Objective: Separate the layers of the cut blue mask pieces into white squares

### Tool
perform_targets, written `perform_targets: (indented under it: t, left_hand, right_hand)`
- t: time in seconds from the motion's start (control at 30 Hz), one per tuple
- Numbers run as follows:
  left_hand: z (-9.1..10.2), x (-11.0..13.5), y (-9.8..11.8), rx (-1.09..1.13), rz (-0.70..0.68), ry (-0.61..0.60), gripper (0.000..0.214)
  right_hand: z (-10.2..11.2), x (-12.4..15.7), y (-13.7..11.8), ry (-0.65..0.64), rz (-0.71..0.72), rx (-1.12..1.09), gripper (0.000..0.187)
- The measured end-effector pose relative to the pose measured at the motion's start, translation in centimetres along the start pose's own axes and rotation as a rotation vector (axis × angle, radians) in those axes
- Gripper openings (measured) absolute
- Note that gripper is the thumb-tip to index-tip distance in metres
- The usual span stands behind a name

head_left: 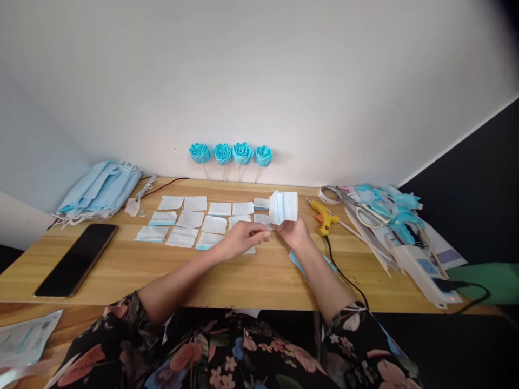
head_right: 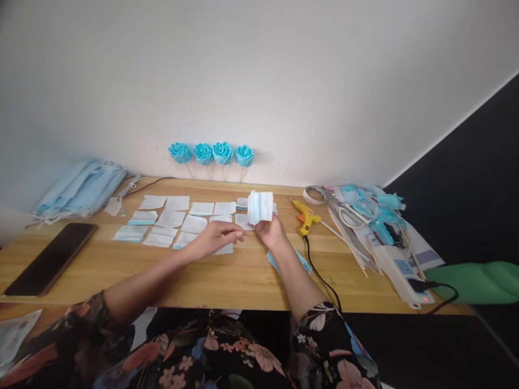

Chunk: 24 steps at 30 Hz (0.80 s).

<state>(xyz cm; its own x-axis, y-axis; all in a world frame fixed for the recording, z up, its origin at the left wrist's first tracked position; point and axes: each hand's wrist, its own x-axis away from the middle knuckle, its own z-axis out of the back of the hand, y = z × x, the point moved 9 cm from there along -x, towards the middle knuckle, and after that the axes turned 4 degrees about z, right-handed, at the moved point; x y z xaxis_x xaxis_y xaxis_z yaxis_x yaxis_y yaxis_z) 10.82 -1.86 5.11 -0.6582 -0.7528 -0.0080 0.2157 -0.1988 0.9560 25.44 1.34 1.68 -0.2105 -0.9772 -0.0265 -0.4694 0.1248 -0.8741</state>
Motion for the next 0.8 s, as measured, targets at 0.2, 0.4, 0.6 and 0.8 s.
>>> perform_targets:
  t: [0.2, 0.4, 0.6, 0.8]
  left_hand:
    - [3.3, -0.3, -2.1, 0.518, 0.126, 0.256, 0.047]
    - [1.5, -0.4, -2.5, 0.801, 0.159, 0.152, 0.063]
    - [3.2, -0.3, -3.6, 0.829, 0.129, 0.363, 0.041]
    - [4.4, 0.3, -3.5, 0.791, 0.165, 0.463, 0.030]
  right_hand:
    - [-0.7, 0.9, 1.9, -0.061, -0.108, -0.012, 0.020]
    - [-1.5, 1.9, 2.2, -0.129, -0.129, 0.110, 0.022]
    - [-2.0, 2.3, 2.3, -0.132, -0.139, 0.147, 0.026]
    - [-3.2, 2.9, 1.8, -0.245, -0.162, 0.195, 0.064]
